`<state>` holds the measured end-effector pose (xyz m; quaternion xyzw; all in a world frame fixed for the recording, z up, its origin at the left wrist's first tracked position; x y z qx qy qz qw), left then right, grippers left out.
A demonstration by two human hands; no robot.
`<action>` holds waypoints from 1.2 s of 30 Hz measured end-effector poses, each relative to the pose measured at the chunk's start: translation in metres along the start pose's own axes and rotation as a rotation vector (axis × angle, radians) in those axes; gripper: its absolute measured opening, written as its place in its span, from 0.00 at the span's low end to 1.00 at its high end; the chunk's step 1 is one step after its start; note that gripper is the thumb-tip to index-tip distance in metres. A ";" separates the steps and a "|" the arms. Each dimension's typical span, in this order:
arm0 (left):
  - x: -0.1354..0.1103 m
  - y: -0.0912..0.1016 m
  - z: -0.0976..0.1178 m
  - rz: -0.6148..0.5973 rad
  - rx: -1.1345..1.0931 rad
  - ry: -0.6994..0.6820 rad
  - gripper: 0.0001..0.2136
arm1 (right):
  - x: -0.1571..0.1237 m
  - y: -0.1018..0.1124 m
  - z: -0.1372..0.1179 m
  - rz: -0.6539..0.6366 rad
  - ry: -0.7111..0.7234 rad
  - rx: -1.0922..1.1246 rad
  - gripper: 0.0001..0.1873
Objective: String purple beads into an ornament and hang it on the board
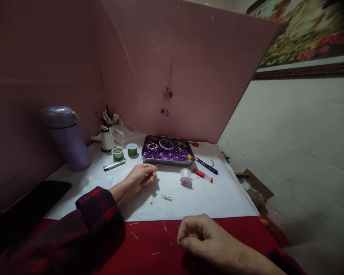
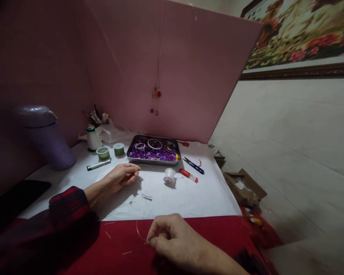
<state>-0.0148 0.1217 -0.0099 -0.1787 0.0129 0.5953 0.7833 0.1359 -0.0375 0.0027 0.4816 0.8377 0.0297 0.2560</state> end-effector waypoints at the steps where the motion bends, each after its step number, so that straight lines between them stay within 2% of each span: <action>1: 0.001 0.000 0.000 0.004 -0.004 0.001 0.02 | 0.001 -0.002 0.001 -0.003 -0.014 0.010 0.05; 9: 0.006 -0.001 0.004 0.004 -0.029 -0.028 0.02 | 0.009 -0.016 0.003 -0.019 -0.132 0.078 0.05; 14: 0.018 -0.005 0.004 0.004 -0.036 -0.036 0.01 | 0.006 -0.022 0.000 -0.090 -0.190 0.046 0.06; 21: 0.035 -0.015 0.003 -0.019 0.014 0.008 0.02 | 0.012 -0.033 -0.014 -0.148 -0.046 -0.165 0.07; 25: 0.037 -0.018 0.001 -0.030 0.040 0.030 0.02 | 0.019 -0.043 -0.016 -0.225 0.066 -0.197 0.05; 29: 0.037 -0.022 -0.005 -0.062 0.047 0.035 0.02 | 0.024 -0.055 -0.013 -0.272 0.063 -0.019 0.01; 34: 0.036 -0.022 -0.010 -0.045 0.068 0.045 0.04 | 0.028 -0.070 -0.006 -0.182 -0.041 0.432 0.03; 36: 0.037 -0.022 -0.011 -0.043 0.076 0.046 0.04 | 0.031 -0.072 -0.002 -0.123 -0.067 0.537 0.05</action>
Point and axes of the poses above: each hand's wrist, its own x-axis towards the middle knuckle, its own y-axis out of the back of the hand, z = x × y, the point moved 7 cm from there along x, towards the middle knuckle
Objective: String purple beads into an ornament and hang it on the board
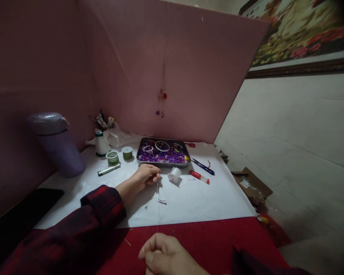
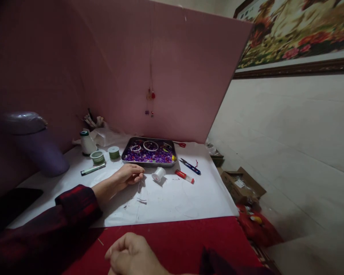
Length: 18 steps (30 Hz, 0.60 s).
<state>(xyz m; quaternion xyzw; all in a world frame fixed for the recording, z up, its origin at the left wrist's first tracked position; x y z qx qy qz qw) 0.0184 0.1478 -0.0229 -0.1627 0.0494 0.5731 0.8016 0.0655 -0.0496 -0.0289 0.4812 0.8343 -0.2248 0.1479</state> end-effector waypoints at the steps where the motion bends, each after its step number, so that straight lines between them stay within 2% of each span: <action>1: 0.000 0.000 0.000 -0.003 0.003 -0.001 0.04 | 0.002 0.001 0.002 0.026 -0.001 0.029 0.05; 6: 0.003 0.001 0.000 -0.002 0.023 -0.007 0.03 | 0.010 0.004 0.010 0.006 -0.033 0.034 0.05; 9: 0.003 0.001 0.001 0.015 0.032 -0.009 0.03 | 0.010 0.005 0.014 -0.007 -0.054 -0.083 0.05; 11: 0.002 0.002 0.004 0.020 0.052 -0.023 0.04 | 0.006 0.005 0.006 -0.038 0.025 -0.312 0.05; 13: -0.001 0.003 0.006 0.011 0.079 -0.040 0.05 | -0.004 0.002 -0.013 -0.082 0.207 -0.699 0.05; 14: -0.002 0.003 0.007 0.003 0.092 -0.049 0.06 | -0.010 0.003 -0.025 -0.053 0.292 -0.931 0.03; 15: -0.002 0.003 0.007 -0.008 0.101 -0.059 0.07 | -0.017 0.007 -0.040 0.036 0.381 -1.148 0.04; 16: -0.003 0.003 0.007 -0.022 0.109 -0.072 0.07 | -0.025 0.013 -0.059 0.177 0.480 -1.309 0.07; 18: -0.003 0.003 0.006 -0.042 0.114 -0.106 0.06 | -0.042 0.032 -0.100 0.528 0.642 -1.446 0.11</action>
Point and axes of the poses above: each hand's wrist, its own x-axis towards the middle knuckle, its own y-axis out of the back of the hand, z = x × y, the point moved 7 cm from there along x, towards the middle knuckle
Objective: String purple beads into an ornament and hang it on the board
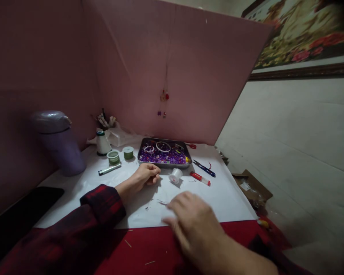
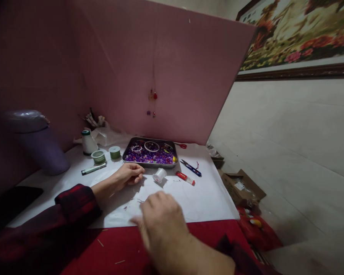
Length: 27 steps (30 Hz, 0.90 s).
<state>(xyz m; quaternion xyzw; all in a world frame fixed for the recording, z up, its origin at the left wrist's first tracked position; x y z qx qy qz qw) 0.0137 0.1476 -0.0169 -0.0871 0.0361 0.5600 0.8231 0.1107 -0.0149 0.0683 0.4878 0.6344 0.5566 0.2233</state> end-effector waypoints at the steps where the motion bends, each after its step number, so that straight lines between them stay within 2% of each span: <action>1: 0.000 0.000 0.000 -0.005 0.000 -0.014 0.06 | 0.007 0.017 0.008 0.114 -0.014 -0.049 0.12; 3: 0.000 -0.002 -0.001 -0.009 -0.008 -0.025 0.05 | 0.022 0.038 0.026 0.269 -0.032 -0.069 0.13; 4: 0.000 -0.003 -0.002 -0.007 -0.014 -0.024 0.04 | 0.030 0.041 0.036 0.293 -0.044 -0.054 0.13; 8: -0.003 -0.008 0.001 -0.008 -0.031 -0.053 0.06 | 0.063 0.029 0.072 0.306 -0.083 0.049 0.10; 10: -0.005 -0.011 0.004 -0.013 -0.022 -0.084 0.07 | 0.072 0.024 0.082 0.368 -0.093 0.036 0.09; 13: -0.006 -0.012 0.007 -0.007 0.016 -0.134 0.10 | 0.080 0.016 0.080 0.427 0.010 0.000 0.08; 17: -0.006 -0.013 0.010 -0.009 0.046 -0.189 0.12 | 0.086 -0.004 0.072 0.307 0.156 -0.015 0.09; 24: -0.007 -0.018 0.014 -0.037 0.121 -0.273 0.11 | 0.092 -0.023 0.077 0.255 0.117 -0.007 0.07; 27: -0.007 -0.018 0.016 -0.019 0.145 -0.257 0.09 | 0.092 -0.025 0.077 0.260 0.115 0.028 0.07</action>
Point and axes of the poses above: each hand's wrist, its own x-axis towards the middle knuckle, its own y-axis out of the back of the hand, z = x × y, the point moved 7 cm from there along x, towards the middle knuckle
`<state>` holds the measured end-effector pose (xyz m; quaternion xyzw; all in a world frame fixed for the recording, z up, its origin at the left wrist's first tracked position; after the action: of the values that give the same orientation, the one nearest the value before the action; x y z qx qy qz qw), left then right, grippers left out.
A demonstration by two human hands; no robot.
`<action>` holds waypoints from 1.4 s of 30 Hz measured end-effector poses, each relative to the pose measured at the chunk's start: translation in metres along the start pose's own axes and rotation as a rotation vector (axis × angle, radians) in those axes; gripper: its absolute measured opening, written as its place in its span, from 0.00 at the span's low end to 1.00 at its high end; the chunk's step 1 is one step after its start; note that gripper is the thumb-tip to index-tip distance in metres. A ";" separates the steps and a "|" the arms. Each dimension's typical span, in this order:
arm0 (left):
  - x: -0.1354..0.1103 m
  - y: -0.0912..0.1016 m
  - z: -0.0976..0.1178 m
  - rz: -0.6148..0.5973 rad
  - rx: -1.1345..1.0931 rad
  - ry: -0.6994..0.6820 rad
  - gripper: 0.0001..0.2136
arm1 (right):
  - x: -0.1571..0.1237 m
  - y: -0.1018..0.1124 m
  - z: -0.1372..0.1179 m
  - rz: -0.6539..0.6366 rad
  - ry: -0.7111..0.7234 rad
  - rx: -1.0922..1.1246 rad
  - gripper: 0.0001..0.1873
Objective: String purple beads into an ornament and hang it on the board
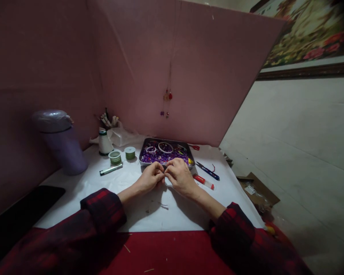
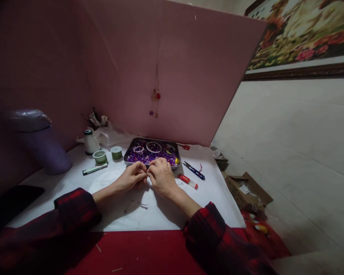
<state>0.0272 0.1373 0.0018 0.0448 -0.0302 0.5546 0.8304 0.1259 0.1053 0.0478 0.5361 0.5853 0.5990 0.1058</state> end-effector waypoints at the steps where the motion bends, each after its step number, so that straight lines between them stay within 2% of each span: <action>1: -0.001 0.001 0.001 0.001 0.019 0.028 0.08 | 0.000 0.000 0.001 0.005 -0.007 0.018 0.07; 5: -0.007 0.015 0.006 -0.038 0.150 0.204 0.07 | 0.001 0.004 0.016 0.049 -0.091 0.150 0.08; 8: -0.014 0.033 0.015 -0.112 0.143 0.300 0.09 | 0.003 0.005 0.030 0.049 -0.168 0.286 0.08; 11: -0.018 0.047 0.029 -0.176 0.065 0.241 0.08 | 0.003 0.002 0.038 0.032 -0.247 0.422 0.08; 15: -0.023 0.046 0.037 -0.263 -0.174 0.223 0.07 | 0.003 0.001 0.045 0.053 -0.332 0.529 0.08; 18: -0.025 0.047 0.034 -0.211 -0.234 0.290 0.07 | 0.003 0.004 0.049 0.080 -0.351 0.536 0.08; 21: -0.024 0.056 0.031 -0.182 -0.161 0.329 0.08 | 0.003 0.009 0.052 0.082 -0.364 0.560 0.09; 26: -0.019 0.096 0.032 -0.091 0.106 0.298 0.09 | -0.003 0.004 0.059 0.048 -0.505 0.737 0.10; 29: -0.017 0.127 0.038 0.018 0.284 0.279 0.09 | -0.006 0.000 0.063 0.105 -0.535 0.755 0.09; 33: -0.020 0.158 0.056 0.216 0.507 0.224 0.07 | -0.009 -0.004 0.068 0.190 -0.500 0.671 0.10; 38: -0.027 0.179 0.076 0.389 0.697 0.158 0.04 | -0.011 -0.005 0.069 0.226 -0.495 0.671 0.09; 42: -0.032 0.189 0.076 0.511 0.635 0.165 0.05 | -0.012 -0.001 0.069 0.257 -0.518 0.644 0.09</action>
<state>-0.1602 0.1715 0.0820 0.2451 0.1990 0.7262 0.6107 0.1830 0.1370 0.0225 0.7430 0.6249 0.2397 0.0011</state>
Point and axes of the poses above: each hand's wrist, its own x-axis towards the middle knuckle, its own y-axis out of the back of the hand, z = x × y, the point moved 7 cm from there along x, towards the middle knuckle
